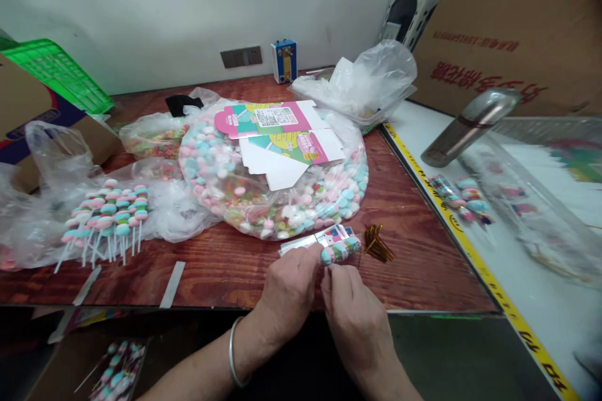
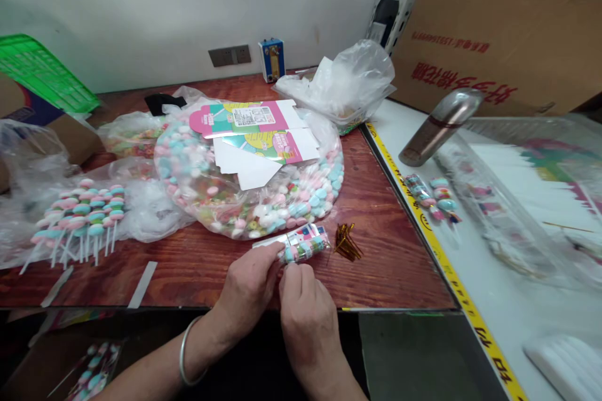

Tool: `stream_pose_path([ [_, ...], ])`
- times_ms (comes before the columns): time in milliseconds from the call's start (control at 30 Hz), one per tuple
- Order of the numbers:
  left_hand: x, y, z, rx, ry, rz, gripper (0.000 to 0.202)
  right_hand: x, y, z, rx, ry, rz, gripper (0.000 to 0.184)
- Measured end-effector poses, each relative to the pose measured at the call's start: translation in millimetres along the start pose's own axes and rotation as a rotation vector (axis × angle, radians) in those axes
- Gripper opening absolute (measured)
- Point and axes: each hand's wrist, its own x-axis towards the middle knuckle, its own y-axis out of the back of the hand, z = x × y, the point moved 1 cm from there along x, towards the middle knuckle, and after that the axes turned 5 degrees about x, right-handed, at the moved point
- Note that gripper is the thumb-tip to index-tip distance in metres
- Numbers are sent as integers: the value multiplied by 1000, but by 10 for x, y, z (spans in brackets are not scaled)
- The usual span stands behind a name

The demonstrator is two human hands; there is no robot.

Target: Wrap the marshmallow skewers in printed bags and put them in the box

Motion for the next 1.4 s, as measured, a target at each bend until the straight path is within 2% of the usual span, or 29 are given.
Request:
stream_pose_path([
  [133, 47, -4, 8, -41, 62, 5, 22, -20, -30, -8, 59, -39, 2, 22],
  [200, 92, -30, 25, -175, 174, 25, 18, -13, -61, -6, 147, -100, 41, 18],
  [300, 148, -123, 44, -613, 466, -5, 8, 8, -116, 2, 375, -322, 106, 13],
  [400, 165, -234, 66, -1035, 681, -38, 18, 31, -160, 3, 622, -636, 122, 13],
  [467, 166, -281, 78, -1170, 715, -32, 23, 53, -173, 1, 818, -782, 96, 16],
  [567, 172, -303, 85, -1225, 678, -27, 27, 100, -168, 23, 1108, -894, 13, 27],
  [667, 182, -298, 66, -1184, 626, -4, 28, 140, -147, 74, 1255, -905, -96, 40],
  [800, 171, -279, -1, -1013, 530, -26, 21, 141, -118, 132, 1192, -831, -216, 30],
  [867, 154, -247, -35, -752, 391, -28, 15, 126, -98, 147, 1054, -778, -206, 27],
  [967, 125, -188, -56, -229, 63, 29, 20, 105, -73, 151, 861, -689, -184, 25],
  [1033, 109, -171, -56, -30, -76, 55, 24, 98, -72, 148, 822, -655, -193, 27],
  [1100, 107, -168, -55, 6, -63, 84, 23, 99, -84, 141, 859, -665, -211, 27],
  [1200, 125, -168, -52, -79, 68, 117, 21, 122, -106, 124, 989, -756, -191, 25],
  [1267, 135, -169, -49, -134, 109, 124, 21, 150, -113, 103, 1093, -814, -168, 29],
  [1400, 131, -180, -56, -144, 55, 154, 24, 183, -135, 46, 1250, -935, -197, 36],
])
